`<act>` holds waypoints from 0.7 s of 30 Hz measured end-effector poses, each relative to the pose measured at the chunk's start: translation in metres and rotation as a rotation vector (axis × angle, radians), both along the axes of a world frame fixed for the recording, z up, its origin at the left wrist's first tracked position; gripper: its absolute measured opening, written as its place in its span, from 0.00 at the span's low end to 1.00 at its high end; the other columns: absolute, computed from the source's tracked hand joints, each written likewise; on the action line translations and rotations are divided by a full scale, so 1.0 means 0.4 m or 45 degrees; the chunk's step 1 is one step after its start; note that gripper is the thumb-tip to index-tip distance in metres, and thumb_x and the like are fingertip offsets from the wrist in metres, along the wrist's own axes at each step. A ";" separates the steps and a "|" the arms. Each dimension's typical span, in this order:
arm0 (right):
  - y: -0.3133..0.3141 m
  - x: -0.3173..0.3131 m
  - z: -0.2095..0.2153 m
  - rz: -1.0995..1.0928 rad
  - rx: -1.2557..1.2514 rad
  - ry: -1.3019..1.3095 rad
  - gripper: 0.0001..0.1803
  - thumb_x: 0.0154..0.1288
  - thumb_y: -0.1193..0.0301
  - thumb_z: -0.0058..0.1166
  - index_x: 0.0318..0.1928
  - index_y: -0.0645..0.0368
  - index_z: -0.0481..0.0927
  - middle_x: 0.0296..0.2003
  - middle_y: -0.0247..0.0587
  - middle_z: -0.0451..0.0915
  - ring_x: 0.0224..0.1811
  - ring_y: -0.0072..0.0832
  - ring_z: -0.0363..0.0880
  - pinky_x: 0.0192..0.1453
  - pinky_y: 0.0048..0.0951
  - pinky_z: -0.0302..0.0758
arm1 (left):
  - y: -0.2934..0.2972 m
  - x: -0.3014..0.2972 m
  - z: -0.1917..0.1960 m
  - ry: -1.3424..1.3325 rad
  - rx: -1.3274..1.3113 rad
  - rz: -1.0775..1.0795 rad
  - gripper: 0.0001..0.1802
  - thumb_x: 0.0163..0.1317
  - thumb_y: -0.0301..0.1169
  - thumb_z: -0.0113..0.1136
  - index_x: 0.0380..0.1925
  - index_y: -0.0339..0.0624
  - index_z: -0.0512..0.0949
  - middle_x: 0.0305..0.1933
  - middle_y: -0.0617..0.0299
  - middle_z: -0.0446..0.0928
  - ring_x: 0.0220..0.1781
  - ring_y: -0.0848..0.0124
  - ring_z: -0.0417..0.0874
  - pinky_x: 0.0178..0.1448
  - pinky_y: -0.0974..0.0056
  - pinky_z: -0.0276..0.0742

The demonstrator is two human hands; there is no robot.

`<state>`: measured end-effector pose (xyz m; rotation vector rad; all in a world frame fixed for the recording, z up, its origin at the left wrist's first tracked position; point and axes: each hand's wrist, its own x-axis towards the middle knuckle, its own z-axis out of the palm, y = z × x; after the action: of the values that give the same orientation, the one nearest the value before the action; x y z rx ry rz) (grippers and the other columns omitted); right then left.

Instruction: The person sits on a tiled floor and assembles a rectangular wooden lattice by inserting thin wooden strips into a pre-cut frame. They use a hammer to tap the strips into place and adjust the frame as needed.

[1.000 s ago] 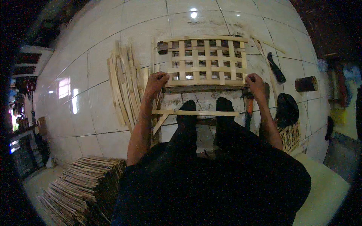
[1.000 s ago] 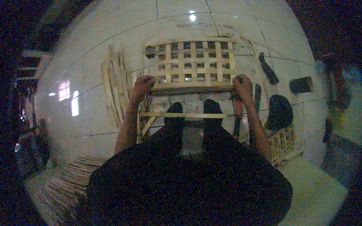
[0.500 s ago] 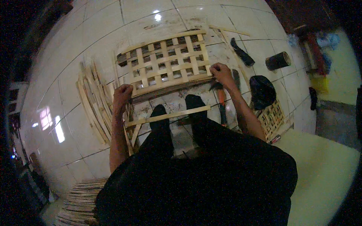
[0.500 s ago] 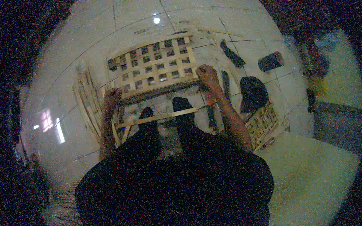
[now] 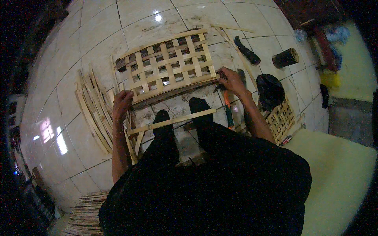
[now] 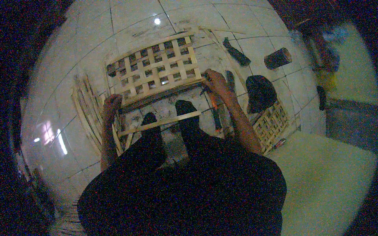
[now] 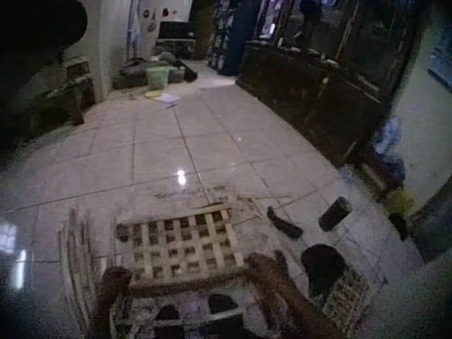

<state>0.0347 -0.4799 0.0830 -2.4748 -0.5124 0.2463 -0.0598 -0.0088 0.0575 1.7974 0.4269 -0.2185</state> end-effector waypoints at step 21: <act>-0.006 0.001 0.007 0.152 -0.040 -0.188 0.11 0.59 0.75 0.61 0.40 0.65 0.74 0.33 0.51 0.79 0.34 0.43 0.79 0.37 0.36 0.75 | -0.001 -0.017 0.005 -0.039 0.013 -0.004 0.12 0.63 0.37 0.61 0.32 0.38 0.80 0.25 0.70 0.73 0.25 0.80 0.67 0.30 0.69 0.63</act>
<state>0.0350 -0.4823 0.0859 -2.5081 -0.7251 0.1195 -0.0666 -0.0093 0.0595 1.8090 0.4042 -0.1915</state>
